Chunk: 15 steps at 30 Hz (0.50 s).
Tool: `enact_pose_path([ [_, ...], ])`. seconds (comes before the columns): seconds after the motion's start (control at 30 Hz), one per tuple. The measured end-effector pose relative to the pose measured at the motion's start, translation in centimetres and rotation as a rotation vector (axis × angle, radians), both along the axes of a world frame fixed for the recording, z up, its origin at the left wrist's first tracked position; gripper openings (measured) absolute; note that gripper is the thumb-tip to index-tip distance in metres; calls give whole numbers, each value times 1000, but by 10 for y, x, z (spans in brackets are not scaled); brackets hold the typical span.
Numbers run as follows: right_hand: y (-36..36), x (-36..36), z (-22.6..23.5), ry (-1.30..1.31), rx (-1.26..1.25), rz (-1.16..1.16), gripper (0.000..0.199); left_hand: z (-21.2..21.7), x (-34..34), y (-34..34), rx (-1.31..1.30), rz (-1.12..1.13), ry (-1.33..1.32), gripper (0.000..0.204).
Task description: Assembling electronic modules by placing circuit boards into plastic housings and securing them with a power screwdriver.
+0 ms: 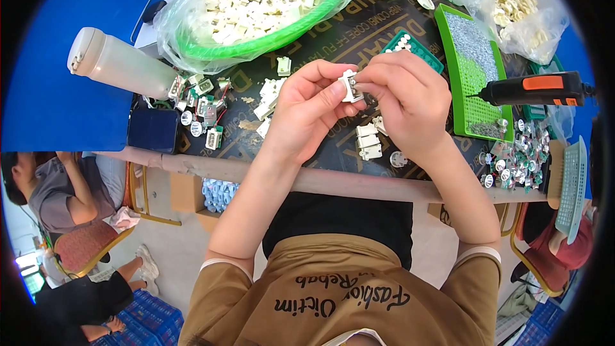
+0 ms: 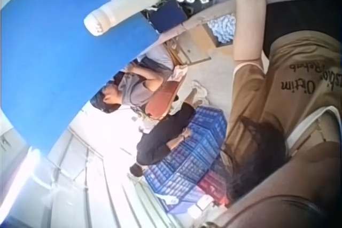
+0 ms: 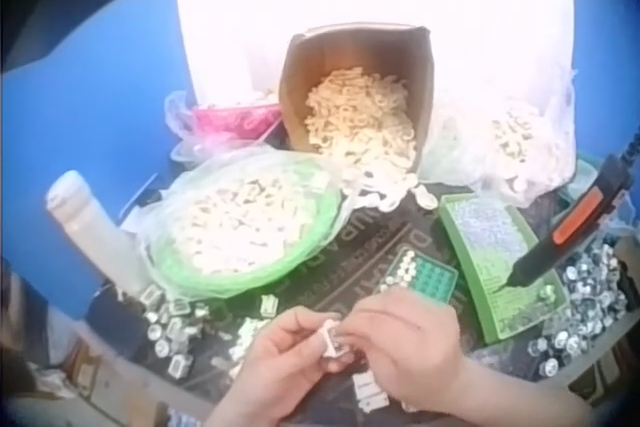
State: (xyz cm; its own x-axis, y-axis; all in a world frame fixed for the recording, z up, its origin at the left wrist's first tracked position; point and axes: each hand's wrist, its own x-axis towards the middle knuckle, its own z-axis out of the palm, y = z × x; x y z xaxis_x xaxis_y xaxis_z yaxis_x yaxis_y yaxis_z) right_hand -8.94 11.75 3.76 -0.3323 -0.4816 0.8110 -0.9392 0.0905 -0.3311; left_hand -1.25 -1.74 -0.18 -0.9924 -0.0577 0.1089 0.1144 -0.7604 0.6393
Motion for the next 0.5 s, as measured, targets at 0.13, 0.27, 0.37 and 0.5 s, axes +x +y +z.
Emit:
enact_pose_path([
  [0.13, 2, -3, 2, -297, 68, 120, 12, 2, 0, 2, -60, 69, -18, 17],
  [0.27, 6, -7, 9, -1110, 49, 281, 20, 9, -2, 4, -321, 163, 13, 17],
  [0.37, 6, -10, 0, -1296, 34, 401, 24, 10, 0, 8, -437, 255, 63, 18],
  [0.5, 3, -4, -9, -1507, -81, 566, 22, 9, -1, 9, -529, 318, 117, 19],
])
